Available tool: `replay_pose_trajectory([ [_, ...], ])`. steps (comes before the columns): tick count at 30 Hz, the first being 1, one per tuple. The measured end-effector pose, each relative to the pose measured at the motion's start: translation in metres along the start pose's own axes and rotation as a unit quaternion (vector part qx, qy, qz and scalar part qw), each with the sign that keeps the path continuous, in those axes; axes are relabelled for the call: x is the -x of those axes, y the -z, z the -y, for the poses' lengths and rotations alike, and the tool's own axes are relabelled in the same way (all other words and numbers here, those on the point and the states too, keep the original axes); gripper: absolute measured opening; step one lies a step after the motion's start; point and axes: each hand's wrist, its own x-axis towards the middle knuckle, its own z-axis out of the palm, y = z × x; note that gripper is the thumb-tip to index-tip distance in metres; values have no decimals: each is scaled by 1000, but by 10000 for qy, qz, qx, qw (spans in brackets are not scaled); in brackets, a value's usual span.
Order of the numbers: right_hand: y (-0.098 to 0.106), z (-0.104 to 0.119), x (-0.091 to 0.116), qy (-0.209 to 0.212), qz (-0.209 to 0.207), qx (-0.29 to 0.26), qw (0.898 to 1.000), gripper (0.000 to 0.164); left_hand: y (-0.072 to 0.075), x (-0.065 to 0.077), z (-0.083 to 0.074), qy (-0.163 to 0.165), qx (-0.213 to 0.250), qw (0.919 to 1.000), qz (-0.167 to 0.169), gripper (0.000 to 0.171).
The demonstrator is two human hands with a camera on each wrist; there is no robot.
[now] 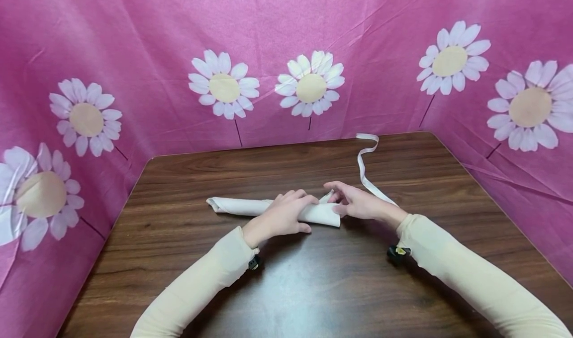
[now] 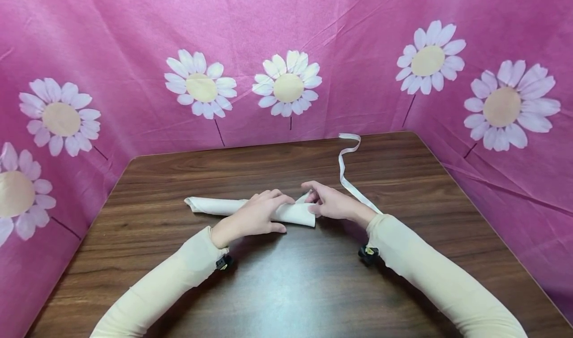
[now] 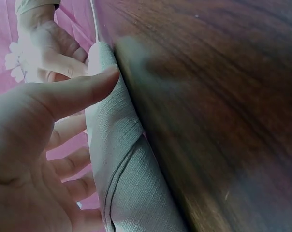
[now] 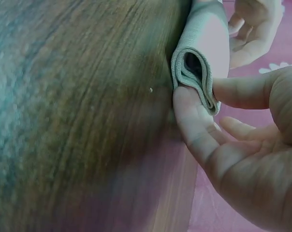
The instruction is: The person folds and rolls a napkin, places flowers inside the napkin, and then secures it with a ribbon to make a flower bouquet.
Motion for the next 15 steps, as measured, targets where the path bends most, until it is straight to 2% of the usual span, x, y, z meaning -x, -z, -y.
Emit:
replay_pose_trajectory([
  [4,0,0,-1,-274,23,-551,9981,60,-2,0,-1,-23,-143,9999,-57,64],
  [9,0,-1,-2,-401,-36,-803,9960,59,-4,-1,-1,5,-294,9996,-35,60],
  [12,0,0,-2,-241,-149,-478,9985,56,-6,-1,0,0,-425,9991,-63,55],
  [15,1,2,0,159,-349,245,9990,54,-7,-2,1,-31,-526,9985,-113,50],
])
